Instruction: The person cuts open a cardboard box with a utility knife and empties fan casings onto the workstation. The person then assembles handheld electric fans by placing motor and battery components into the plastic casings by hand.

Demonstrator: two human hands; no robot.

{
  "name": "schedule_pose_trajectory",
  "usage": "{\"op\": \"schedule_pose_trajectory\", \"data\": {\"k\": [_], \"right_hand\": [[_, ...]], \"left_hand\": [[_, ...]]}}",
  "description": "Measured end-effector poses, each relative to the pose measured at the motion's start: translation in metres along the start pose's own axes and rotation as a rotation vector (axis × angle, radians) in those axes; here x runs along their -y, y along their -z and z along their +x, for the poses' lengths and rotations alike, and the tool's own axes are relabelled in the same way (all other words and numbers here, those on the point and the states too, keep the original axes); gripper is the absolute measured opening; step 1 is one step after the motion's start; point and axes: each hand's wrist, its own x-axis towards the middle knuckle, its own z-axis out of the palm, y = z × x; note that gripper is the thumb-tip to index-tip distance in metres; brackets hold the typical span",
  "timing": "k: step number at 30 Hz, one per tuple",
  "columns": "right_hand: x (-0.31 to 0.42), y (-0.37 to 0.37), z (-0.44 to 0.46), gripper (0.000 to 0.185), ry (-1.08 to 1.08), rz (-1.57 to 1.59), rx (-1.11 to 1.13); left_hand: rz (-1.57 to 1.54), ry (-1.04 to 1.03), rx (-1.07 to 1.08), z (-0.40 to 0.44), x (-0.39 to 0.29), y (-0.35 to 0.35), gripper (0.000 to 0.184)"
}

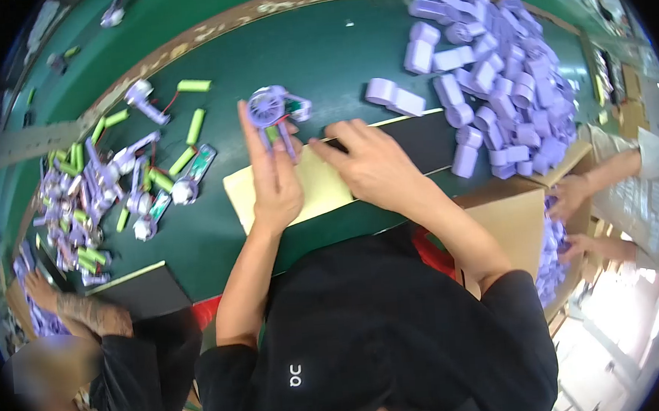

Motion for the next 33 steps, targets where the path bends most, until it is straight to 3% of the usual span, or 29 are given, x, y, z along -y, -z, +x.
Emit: {"op": "schedule_pose_trajectory", "data": {"k": [7, 11, 14, 17, 19, 21, 23, 27, 32, 33], "right_hand": [[-0.009, 0.017, 0.0, 0.037, 0.073, 0.009, 0.115], [-0.012, 0.02, 0.001, 0.019, 0.096, 0.106, 0.06], [-0.015, 0.013, 0.0, 0.014, 0.091, 0.125, 0.056], [-0.023, 0.014, -0.009, 0.016, 0.066, 0.325, -0.12], [-0.02, 0.04, -0.023, 0.02, -0.184, 0.762, -0.132], [-0.03, 0.052, -0.044, 0.02, -0.232, 0.814, -0.317], [-0.036, 0.054, -0.068, 0.021, -0.465, 1.077, -0.39], [-0.041, 0.065, -0.092, 0.012, -0.783, 0.984, -0.186], [-0.032, 0.062, -0.079, 0.01, -0.791, 0.912, -0.108], [-0.03, 0.064, -0.073, 0.01, -0.771, 0.904, -0.1]], "left_hand": [[-0.017, 0.001, 0.017, 0.003, 0.0, 0.0, 0.07], [0.024, 0.002, 0.021, 0.004, -0.005, -0.003, 0.069], [0.023, 0.003, 0.02, 0.003, -0.005, -0.003, 0.069], [0.026, 0.003, 0.017, 0.001, -0.002, 0.0, 0.069], [0.03, 0.012, 0.025, -0.001, -0.002, 0.004, 0.069], [0.044, 0.038, 0.005, -0.009, -0.006, 0.013, 0.069], [0.124, 0.06, -0.008, -0.019, -0.013, 0.029, 0.07], [0.185, 0.026, -0.082, -0.033, -0.019, 0.059, 0.052], [0.146, 0.007, -0.095, -0.033, -0.05, 0.045, 0.046], [0.095, 0.014, -0.07, -0.032, -0.052, 0.036, 0.051]]}}
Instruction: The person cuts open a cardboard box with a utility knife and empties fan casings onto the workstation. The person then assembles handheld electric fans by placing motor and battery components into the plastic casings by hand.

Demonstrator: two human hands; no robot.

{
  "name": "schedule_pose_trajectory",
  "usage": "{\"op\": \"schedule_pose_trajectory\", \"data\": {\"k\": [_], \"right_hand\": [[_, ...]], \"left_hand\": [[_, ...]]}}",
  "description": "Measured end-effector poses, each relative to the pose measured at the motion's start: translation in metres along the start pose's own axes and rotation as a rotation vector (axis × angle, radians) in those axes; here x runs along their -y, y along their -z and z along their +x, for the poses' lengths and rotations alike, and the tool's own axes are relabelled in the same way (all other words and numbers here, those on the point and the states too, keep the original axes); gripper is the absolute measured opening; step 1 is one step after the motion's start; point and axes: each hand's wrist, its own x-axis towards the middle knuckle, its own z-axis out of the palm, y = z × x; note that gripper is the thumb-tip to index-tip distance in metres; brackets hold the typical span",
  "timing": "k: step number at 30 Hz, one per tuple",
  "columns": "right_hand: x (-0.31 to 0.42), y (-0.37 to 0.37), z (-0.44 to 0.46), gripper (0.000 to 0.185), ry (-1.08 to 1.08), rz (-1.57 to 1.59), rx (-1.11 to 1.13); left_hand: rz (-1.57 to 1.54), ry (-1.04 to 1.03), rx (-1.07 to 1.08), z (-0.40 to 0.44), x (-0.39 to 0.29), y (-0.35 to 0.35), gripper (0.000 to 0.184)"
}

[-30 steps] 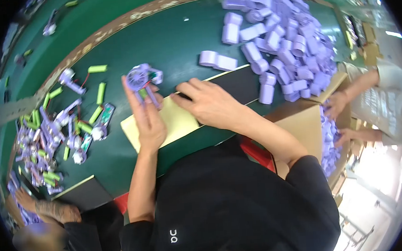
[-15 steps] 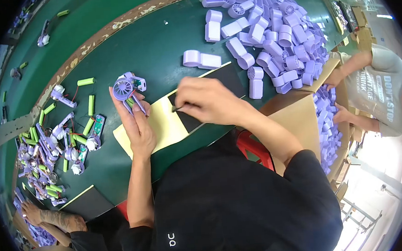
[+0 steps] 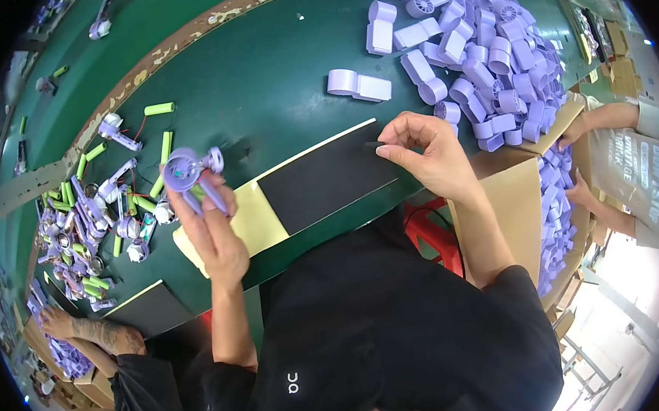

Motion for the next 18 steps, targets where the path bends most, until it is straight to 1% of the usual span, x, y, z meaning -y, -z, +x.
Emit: {"op": "schedule_pose_trajectory", "data": {"k": [2, 3, 6, 12, 13, 16, 17, 18], "right_hand": [[0.011, -0.002, 0.002, 0.009, 0.008, -0.045, 0.01], [0.017, -0.002, 0.003, 0.009, 0.012, -0.069, 0.013], [0.036, -0.003, 0.002, 0.009, 0.152, -0.119, 0.017], [0.086, -0.007, -0.001, 0.013, 0.333, -0.247, 0.074], [0.092, -0.009, 0.0, 0.015, 0.396, -0.263, 0.082], [0.107, -0.011, 0.007, 0.018, 0.46, -0.334, 0.135], [0.109, -0.015, 0.01, 0.022, 0.473, -0.292, 0.144], [0.117, -0.017, 0.011, 0.024, 0.43, -0.26, 0.166]], "left_hand": [[-0.102, 0.012, 0.052, 0.001, -0.005, -0.017, 0.063], [-0.156, 0.052, 0.063, 0.002, -0.012, -0.029, 0.064], [-0.294, 0.096, 0.142, 0.005, -0.012, -0.046, 0.067], [-0.324, 0.238, 0.276, 0.013, -0.031, -0.067, 0.078], [-0.305, 0.213, 0.254, 0.013, -0.034, -0.071, 0.076], [-0.273, 0.158, 0.225, 0.012, -0.038, -0.08, 0.075], [-0.271, 0.151, 0.233, 0.012, -0.036, -0.08, 0.077], [-0.267, 0.144, 0.238, 0.012, -0.036, -0.08, 0.078]]}}
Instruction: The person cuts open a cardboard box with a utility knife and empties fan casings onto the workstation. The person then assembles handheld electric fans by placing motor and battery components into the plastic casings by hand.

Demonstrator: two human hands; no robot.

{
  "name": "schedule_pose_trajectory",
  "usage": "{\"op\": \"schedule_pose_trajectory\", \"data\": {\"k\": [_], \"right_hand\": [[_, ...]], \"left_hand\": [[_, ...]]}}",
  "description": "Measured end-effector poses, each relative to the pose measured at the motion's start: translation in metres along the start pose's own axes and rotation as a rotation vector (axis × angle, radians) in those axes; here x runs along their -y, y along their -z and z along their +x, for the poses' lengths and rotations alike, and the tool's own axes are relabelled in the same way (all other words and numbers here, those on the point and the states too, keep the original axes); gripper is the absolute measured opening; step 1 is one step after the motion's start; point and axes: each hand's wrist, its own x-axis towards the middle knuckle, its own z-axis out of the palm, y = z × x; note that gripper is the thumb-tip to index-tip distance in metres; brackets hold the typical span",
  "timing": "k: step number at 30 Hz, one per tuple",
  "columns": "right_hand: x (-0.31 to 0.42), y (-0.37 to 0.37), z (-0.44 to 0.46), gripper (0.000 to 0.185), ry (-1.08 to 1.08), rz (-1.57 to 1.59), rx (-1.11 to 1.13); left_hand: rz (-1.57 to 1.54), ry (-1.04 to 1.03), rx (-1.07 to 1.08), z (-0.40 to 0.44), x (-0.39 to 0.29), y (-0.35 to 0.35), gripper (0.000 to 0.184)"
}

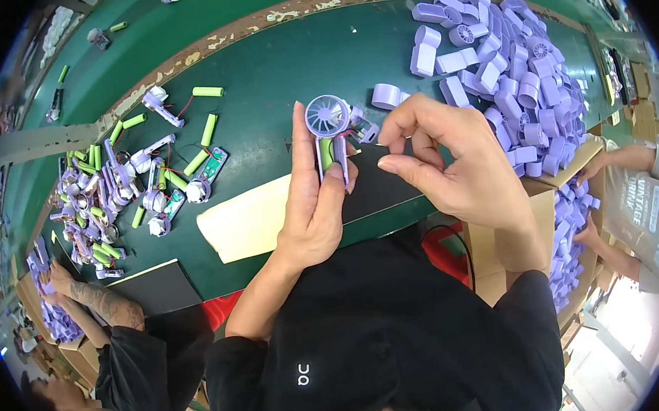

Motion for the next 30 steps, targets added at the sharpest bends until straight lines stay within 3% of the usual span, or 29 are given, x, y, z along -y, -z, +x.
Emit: {"op": "schedule_pose_trajectory", "data": {"k": [1, 5, 11, 21, 26, 30], "right_hand": [[0.01, 0.002, 0.005, 0.026, -0.039, 0.042, 0.021], [0.011, 0.004, 0.011, 0.028, -0.051, 0.041, 0.058], [0.008, 0.01, 0.023, 0.009, 0.042, -0.02, 0.147], [0.005, 0.008, 0.041, 0.011, 0.005, -0.253, 0.192], [0.0, 0.007, 0.044, 0.014, 0.036, -0.34, 0.192], [0.012, 0.014, 0.042, 0.01, -0.05, -0.212, 0.221]], "left_hand": [[0.002, 0.065, 0.061, -0.001, -0.006, 0.003, 0.082], [0.051, -0.005, 0.045, -0.001, 0.0, 0.001, 0.078], [0.088, 0.007, 0.032, 0.004, 0.0, -0.002, 0.082], [0.468, -0.161, 0.09, 0.011, 0.023, 0.0, 0.083], [0.468, -0.13, 0.072, 0.012, 0.024, -0.001, 0.083], [0.325, -0.072, 0.083, 0.016, 0.019, -0.001, 0.085]]}}
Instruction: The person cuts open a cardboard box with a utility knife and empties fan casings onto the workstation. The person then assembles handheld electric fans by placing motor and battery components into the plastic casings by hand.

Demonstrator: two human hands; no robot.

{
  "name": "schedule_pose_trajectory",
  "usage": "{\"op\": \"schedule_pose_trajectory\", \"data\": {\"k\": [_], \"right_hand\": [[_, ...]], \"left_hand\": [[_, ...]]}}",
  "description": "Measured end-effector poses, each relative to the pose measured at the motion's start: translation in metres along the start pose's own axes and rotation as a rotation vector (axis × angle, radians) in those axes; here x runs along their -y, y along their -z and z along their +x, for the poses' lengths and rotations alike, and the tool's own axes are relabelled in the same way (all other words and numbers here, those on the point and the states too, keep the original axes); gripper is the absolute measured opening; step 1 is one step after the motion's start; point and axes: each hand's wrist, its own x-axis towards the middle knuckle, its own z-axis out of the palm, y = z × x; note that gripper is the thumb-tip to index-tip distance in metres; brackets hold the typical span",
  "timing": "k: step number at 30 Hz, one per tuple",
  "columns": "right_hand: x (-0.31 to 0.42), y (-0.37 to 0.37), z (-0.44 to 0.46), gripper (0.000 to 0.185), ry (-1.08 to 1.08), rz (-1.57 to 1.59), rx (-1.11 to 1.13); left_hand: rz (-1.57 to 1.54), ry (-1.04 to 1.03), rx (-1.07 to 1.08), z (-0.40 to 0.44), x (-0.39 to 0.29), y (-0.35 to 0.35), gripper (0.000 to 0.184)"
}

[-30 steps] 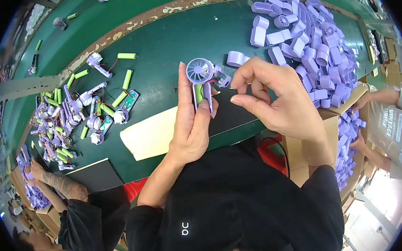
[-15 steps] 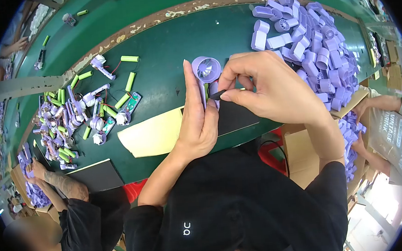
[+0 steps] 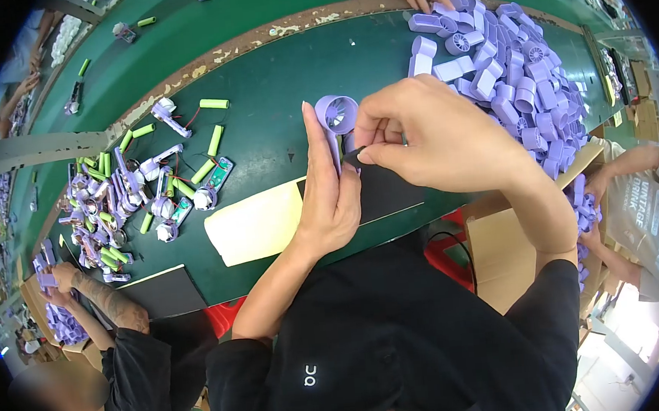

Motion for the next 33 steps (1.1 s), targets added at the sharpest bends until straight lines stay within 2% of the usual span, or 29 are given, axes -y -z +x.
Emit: {"op": "schedule_pose_trajectory", "data": {"k": [2, 5, 8, 11, 20, 23, 26, 29, 33], "right_hand": [[0.012, 0.01, -0.004, 0.01, -0.062, 0.1, 0.023], [0.005, 0.006, -0.002, 0.01, -0.046, 0.004, 0.063], [-0.001, 0.005, 0.007, 0.01, -0.126, 0.025, 0.15], [-0.015, -0.005, 0.009, 0.014, 0.04, -0.069, 0.068], [-0.006, -0.02, 0.0, 0.009, -0.027, 0.097, -0.047], [-0.016, -0.032, -0.005, 0.008, 0.105, 0.016, -0.144], [-0.02, -0.034, -0.004, 0.008, 0.086, -0.002, -0.144], [-0.028, -0.037, -0.003, 0.008, 0.166, -0.096, -0.239], [-0.036, -0.042, 0.003, 0.009, 0.091, 0.09, -0.194]], "left_hand": [[0.004, -0.024, -0.007, 0.002, 0.004, 0.002, 0.085], [0.025, -0.053, -0.005, 0.004, 0.003, 0.002, 0.086], [0.12, -0.095, -0.009, 0.004, 0.003, 0.0, 0.086], [0.189, -0.149, -0.016, 0.004, 0.008, -0.002, 0.086], [0.276, -0.228, 0.035, 0.005, -0.001, 0.007, 0.089], [0.24, -0.178, 0.035, 0.003, 0.003, 0.005, 0.091], [0.262, -0.193, 0.009, 0.003, 0.009, 0.001, 0.09], [0.292, -0.193, 0.006, 0.006, 0.008, 0.002, 0.088], [0.255, -0.206, -0.002, 0.007, 0.006, 0.001, 0.085]]}}
